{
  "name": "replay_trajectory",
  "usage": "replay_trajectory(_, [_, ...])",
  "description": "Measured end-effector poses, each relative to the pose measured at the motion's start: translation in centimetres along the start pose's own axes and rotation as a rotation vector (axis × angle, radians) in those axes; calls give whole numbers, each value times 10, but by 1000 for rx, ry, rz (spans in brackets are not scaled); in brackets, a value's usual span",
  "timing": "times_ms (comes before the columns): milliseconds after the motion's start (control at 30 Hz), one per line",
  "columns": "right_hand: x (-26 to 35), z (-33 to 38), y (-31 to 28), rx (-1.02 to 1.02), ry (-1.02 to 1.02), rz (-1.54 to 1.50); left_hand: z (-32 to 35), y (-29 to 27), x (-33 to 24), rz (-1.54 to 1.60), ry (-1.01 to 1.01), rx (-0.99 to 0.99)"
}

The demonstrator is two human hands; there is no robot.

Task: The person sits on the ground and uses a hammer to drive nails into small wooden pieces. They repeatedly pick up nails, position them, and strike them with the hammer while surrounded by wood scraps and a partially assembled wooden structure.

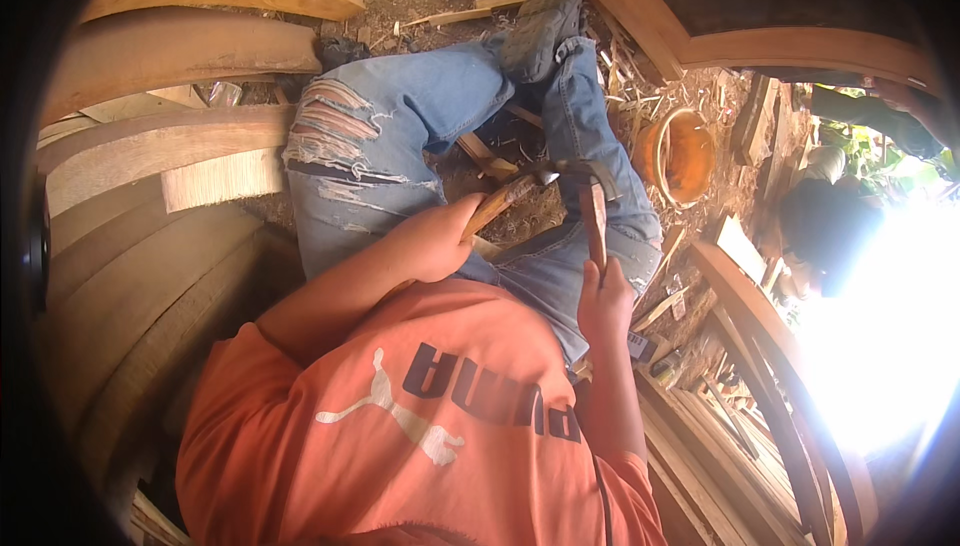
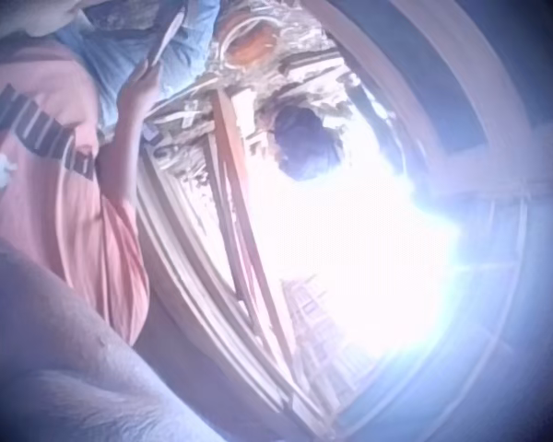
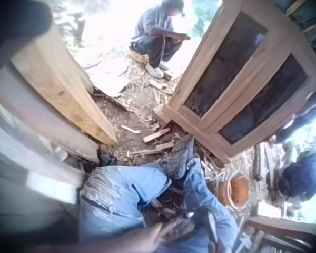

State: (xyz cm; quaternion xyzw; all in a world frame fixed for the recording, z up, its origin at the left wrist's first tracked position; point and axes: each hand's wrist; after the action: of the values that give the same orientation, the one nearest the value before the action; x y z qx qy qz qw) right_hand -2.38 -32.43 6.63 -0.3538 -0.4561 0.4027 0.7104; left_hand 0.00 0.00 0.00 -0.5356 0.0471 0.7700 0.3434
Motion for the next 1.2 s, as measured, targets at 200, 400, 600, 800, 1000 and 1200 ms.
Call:
replay_trajectory(200, [4, 14, -12, -88, -2, -613, 0, -2, -2, 15, 8, 5])
replay_trajectory(400, [3, 4, -16, 43, 100, -175, 3, -7, -8, 9, -38, 30])
replay_trajectory(600, [-43, -10, -46, -16, 238, -228, -1, -10, -7, -3, -16, 20])
replay_trajectory(800, [-86, 18, -53, 170, 493, -338, -6, -9, -8, -22, -42, 66])
replay_trajectory(1000, [-108, 22, -35, 161, 462, -461, -31, -14, -22, -79, 29, 5])
replay_trajectory(1200, [-100, 15, -30, 49, 371, -396, -61, -21, -26, -59, -45, 20])
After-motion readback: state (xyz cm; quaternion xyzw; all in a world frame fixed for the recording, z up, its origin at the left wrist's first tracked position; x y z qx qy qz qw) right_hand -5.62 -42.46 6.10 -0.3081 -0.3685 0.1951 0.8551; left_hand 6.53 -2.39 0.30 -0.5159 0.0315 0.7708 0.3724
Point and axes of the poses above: each hand's wrist, its own z-axis away from the middle knuckle, its own y-axis out of the palm, x = y × z, and after that the axes turned 4 degrees about x, right-handed
